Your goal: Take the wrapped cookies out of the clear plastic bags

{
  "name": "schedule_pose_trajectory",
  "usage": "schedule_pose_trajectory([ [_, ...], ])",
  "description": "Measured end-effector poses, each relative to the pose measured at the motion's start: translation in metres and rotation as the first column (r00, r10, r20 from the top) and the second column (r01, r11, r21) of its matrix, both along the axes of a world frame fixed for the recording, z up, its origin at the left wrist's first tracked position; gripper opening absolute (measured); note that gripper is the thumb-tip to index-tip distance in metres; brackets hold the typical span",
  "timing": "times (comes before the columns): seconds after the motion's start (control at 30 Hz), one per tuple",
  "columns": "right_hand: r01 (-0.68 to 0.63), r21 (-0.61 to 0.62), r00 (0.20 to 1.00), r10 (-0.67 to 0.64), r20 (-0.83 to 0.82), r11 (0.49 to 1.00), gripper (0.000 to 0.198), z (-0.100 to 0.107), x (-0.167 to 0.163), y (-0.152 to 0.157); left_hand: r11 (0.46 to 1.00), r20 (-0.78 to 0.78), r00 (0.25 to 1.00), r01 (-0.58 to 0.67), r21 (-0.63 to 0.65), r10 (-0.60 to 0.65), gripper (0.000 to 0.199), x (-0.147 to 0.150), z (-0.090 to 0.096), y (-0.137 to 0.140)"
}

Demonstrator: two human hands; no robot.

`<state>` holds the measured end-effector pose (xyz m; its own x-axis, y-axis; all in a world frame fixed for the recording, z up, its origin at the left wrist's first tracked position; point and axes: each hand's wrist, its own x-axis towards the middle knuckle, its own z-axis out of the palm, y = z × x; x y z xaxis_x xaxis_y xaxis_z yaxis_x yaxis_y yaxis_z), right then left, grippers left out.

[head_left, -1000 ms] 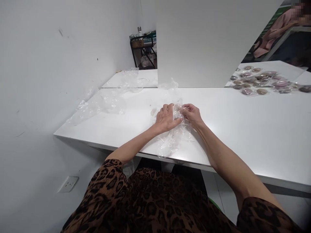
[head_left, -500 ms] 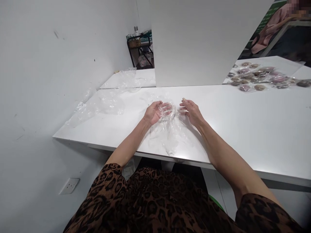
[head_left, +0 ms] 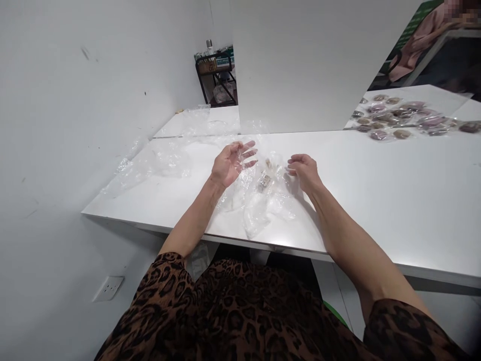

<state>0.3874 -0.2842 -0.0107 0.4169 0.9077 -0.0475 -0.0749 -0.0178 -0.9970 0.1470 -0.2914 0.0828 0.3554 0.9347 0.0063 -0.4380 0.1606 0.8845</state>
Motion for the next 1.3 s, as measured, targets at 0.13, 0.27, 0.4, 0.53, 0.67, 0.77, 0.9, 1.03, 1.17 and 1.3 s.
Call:
schedule_pose_trajectory([
  [0.13, -0.116, 0.243, 0.983, 0.076, 0.168, 0.963, 0.036, 0.007, -0.010, -0.010, 0.999, 0.018, 1.000, 0.010, -0.032, -0.009, 0.021, 0.000, 0.006, -0.004],
  [0.27, -0.428, 0.186, 0.856, 0.331, 0.396, 0.884, 0.062, 0.010, -0.025, -0.025, 0.996, 0.065, 0.996, 0.059, -0.070, -0.054, 0.018, 0.011, 0.017, -0.009],
  [0.4, -0.509, 0.123, 0.840, 0.461, 0.287, 0.852, 0.074, 0.008, -0.024, -0.024, 0.993, 0.088, 0.991, 0.107, -0.054, -0.102, 0.023, 0.017, 0.029, -0.013],
  [0.53, -0.481, 0.148, 0.871, 0.490, -0.026, 0.864, 0.074, 0.016, -0.007, -0.019, 0.999, 0.042, 0.998, 0.036, -0.001, -0.036, 0.025, 0.012, 0.035, -0.012],
  [0.67, -0.454, 0.074, 0.872, 0.459, -0.171, 0.888, 0.053, 0.021, 0.011, -0.017, 0.998, 0.013, 0.998, -0.059, 0.025, 0.058, 0.026, -0.002, 0.035, -0.006],
  [0.77, -0.364, -0.061, 0.924, 0.352, -0.152, 0.929, 0.034, 0.016, 0.015, -0.013, 0.994, -0.017, 0.994, -0.107, 0.035, 0.108, 0.022, -0.014, 0.030, -0.003],
  [0.9, -0.304, -0.084, 0.948, 0.293, -0.121, 0.949, 0.024, 0.011, 0.007, -0.012, 0.992, -0.066, 0.989, -0.127, 0.026, 0.129, 0.021, -0.025, 0.021, -0.004],
  [1.03, -0.430, -0.131, 0.892, 0.443, 0.091, 0.893, 0.042, 0.012, -0.014, -0.021, 0.995, -0.066, 0.992, -0.104, 0.007, 0.104, 0.019, -0.025, 0.013, -0.008],
  [1.17, -0.539, -0.202, 0.780, 0.575, 0.247, 0.817, 0.042, 0.015, -0.028, -0.028, 0.997, -0.055, 0.995, -0.078, 0.010, 0.079, 0.018, -0.025, 0.012, -0.011],
  [1.3, -0.402, -0.092, 0.888, 0.412, 0.203, 0.911, 0.031, 0.021, -0.010, -0.024, 0.989, -0.039, 0.988, -0.147, 0.016, 0.148, 0.016, -0.039, 0.012, -0.010],
])
